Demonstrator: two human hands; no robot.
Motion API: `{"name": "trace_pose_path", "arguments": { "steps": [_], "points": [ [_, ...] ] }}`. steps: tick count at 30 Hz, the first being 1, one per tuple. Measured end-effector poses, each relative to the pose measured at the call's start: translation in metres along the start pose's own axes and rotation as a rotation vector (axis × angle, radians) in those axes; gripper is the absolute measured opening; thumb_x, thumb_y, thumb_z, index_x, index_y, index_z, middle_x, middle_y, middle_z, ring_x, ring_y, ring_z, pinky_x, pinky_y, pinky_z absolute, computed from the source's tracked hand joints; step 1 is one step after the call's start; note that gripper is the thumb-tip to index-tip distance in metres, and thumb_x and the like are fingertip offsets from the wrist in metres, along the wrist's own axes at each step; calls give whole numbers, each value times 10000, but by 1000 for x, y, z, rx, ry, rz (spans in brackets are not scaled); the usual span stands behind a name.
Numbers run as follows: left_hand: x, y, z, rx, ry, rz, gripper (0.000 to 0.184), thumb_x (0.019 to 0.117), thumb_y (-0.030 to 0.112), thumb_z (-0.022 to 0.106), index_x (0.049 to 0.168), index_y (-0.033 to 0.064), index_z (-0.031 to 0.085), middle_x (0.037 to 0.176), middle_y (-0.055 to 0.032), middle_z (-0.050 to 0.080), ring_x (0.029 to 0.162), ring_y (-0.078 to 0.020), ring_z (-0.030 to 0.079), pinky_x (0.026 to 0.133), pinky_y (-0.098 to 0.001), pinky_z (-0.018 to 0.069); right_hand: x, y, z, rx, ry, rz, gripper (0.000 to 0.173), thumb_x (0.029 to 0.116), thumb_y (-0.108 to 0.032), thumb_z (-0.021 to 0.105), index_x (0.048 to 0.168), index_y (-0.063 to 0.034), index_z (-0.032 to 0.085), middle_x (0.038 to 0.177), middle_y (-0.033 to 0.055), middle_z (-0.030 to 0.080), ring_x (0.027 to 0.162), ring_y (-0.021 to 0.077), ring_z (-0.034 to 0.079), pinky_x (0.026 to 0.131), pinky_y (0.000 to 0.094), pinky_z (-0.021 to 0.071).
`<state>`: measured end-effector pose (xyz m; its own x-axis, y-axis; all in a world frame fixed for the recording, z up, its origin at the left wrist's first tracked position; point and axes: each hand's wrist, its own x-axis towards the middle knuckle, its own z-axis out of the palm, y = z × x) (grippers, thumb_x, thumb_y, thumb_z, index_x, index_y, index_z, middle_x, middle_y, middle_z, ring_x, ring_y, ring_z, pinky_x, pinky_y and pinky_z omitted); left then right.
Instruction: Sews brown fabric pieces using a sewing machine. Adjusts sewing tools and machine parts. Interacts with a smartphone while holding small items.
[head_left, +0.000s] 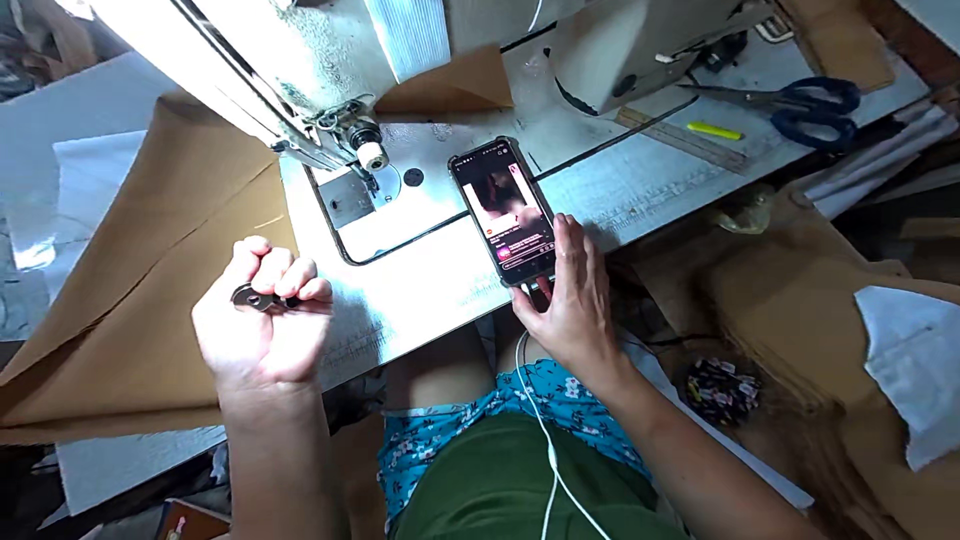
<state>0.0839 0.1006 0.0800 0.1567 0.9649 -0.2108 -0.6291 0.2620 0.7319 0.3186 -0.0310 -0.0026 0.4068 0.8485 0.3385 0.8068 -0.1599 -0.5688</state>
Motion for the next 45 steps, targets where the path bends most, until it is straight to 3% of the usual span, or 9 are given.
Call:
{"name": "trace_pose_path", "arguments": {
  "steps": [10,18,22,33,40,45],
  "points": [
    [-6,2,-2,94,-25,49,530,1121,271,91,884,171,553,598,82,484,553,-25,531,604,-147,495,2,-3,-9,14,-66,17,921,827,-284,793,1563,35,341,1537,309,411,1275,484,532,900,616,485],
    [-6,0,-5,87,-40,59,522,1124,282,91,889,172,544,608,78,478,561,-34,527,611,-159,495,8,2,-16,74,-125,65,1006,827,-332,827,1589,17,271,1569,284,374,1312,450,514,940,642,465],
    [-6,-2,-2,80,-33,59,513,1121,265,99,896,173,551,615,83,480,563,-28,522,615,-156,492,8,5,-15,92,-105,56,1018,823,-362,823,1580,39,272,1557,299,389,1333,444,510,1010,632,448],
    [-3,-4,5,4,56,15,522,1126,278,121,885,165,571,579,85,494,526,-13,524,566,-143,482,10,8,-14,72,-116,84,992,828,-370,797,1578,43,297,1499,296,465,1328,458,512,992,651,445],
    [4,-7,6,-52,62,-1,558,1121,282,135,834,152,595,537,76,515,488,-17,554,521,-147,504,12,8,-10,65,-42,58,935,824,-384,788,1533,74,386,1442,293,545,1259,474,581,993,636,473],
    [4,-8,8,-42,44,11,583,1118,263,100,817,151,586,539,79,535,493,-10,560,520,-141,499,10,6,-12,118,-64,88,910,839,-396,770,1522,83,407,1435,300,552,1282,484,565,1006,639,464]
  ]
}}
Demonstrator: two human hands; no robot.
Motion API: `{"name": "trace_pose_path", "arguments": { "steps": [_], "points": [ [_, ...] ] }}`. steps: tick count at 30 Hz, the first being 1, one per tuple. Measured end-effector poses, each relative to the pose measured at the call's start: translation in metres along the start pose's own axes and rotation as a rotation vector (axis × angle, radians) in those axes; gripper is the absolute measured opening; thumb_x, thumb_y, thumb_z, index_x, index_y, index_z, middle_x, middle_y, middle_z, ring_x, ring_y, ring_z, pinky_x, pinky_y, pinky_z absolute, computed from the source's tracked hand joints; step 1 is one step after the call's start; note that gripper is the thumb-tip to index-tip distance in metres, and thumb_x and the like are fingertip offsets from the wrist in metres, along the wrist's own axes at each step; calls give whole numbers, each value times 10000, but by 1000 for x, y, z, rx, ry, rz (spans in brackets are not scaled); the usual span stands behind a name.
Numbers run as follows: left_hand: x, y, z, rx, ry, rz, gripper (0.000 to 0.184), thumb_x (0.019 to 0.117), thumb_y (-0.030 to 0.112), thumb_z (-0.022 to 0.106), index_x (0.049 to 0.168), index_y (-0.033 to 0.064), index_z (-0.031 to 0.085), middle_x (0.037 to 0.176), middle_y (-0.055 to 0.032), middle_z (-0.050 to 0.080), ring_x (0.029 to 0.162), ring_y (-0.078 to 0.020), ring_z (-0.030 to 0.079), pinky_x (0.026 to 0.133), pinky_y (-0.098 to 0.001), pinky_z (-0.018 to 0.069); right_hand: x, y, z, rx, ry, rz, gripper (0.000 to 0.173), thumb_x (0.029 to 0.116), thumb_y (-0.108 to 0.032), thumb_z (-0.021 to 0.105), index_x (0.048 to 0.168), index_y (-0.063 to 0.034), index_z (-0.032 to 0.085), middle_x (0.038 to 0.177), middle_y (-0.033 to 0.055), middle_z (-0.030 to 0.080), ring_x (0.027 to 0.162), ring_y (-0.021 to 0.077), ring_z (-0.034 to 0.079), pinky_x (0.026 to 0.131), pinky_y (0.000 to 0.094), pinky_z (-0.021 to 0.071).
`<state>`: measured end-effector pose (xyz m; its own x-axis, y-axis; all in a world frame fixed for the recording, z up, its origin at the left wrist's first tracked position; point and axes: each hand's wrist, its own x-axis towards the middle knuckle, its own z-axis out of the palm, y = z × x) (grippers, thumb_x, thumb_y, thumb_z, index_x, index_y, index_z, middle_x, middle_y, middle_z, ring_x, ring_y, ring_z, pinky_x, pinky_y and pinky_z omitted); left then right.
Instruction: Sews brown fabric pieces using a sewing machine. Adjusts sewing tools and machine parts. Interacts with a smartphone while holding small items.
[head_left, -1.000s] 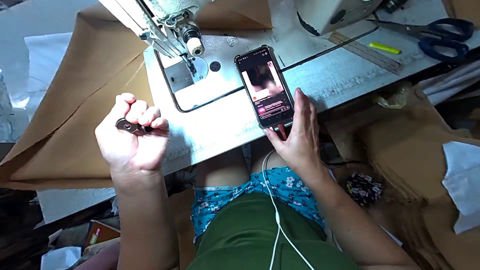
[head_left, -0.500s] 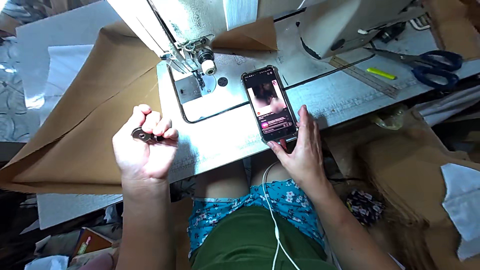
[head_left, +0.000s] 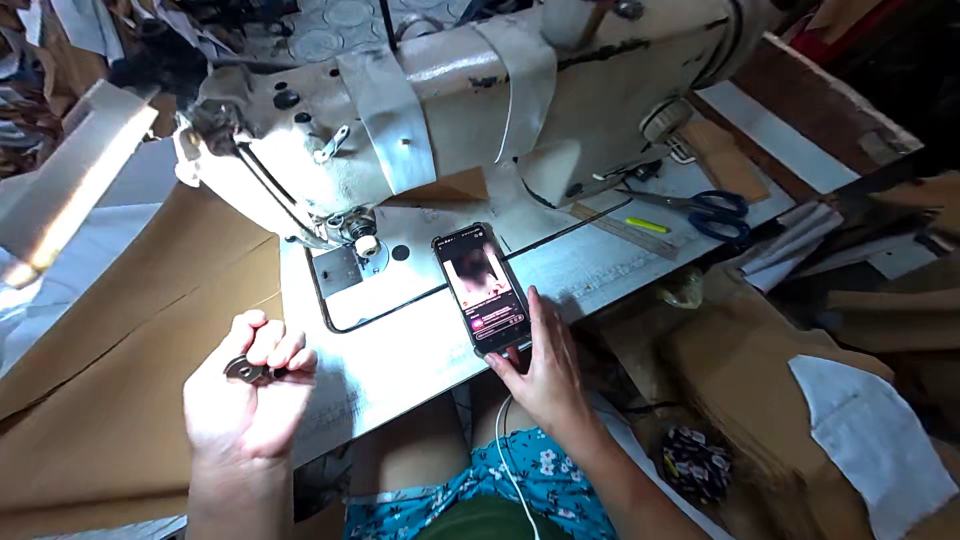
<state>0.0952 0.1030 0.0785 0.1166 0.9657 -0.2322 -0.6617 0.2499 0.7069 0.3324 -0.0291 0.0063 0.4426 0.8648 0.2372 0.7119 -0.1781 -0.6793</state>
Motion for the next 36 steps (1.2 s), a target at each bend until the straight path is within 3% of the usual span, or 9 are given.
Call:
{"name": "trace_pose_path", "arguments": {
  "steps": [2,6,24,36],
  "points": [
    [0,-1,0,4,3,4,576,1121,266,111,809,155,583,536,82,533,486,-6,556,505,-137,491,-1,0,-1,15,-3,3,900,848,-411,759,1514,88,417,1448,295,546,1307,473,555,1029,629,456],
    [0,0,1,-6,-10,-6,591,1124,281,119,783,160,586,532,80,538,486,-9,563,502,-142,497,0,0,-3,38,-9,3,889,847,-402,766,1507,87,427,1400,302,571,1244,462,590,962,616,490],
    [7,-3,12,27,-141,-23,640,1110,245,67,777,143,604,564,57,605,518,-11,608,525,-137,516,3,-4,-14,101,-106,49,894,861,-378,773,1561,20,385,1415,243,587,1280,422,576,988,590,486],
    [12,-2,30,89,-75,-38,583,1112,216,174,709,189,594,543,73,592,509,-13,601,524,-158,515,11,-11,-24,124,-148,92,878,850,-335,796,1551,23,406,1385,266,606,1246,463,596,985,621,486]
  ]
}}
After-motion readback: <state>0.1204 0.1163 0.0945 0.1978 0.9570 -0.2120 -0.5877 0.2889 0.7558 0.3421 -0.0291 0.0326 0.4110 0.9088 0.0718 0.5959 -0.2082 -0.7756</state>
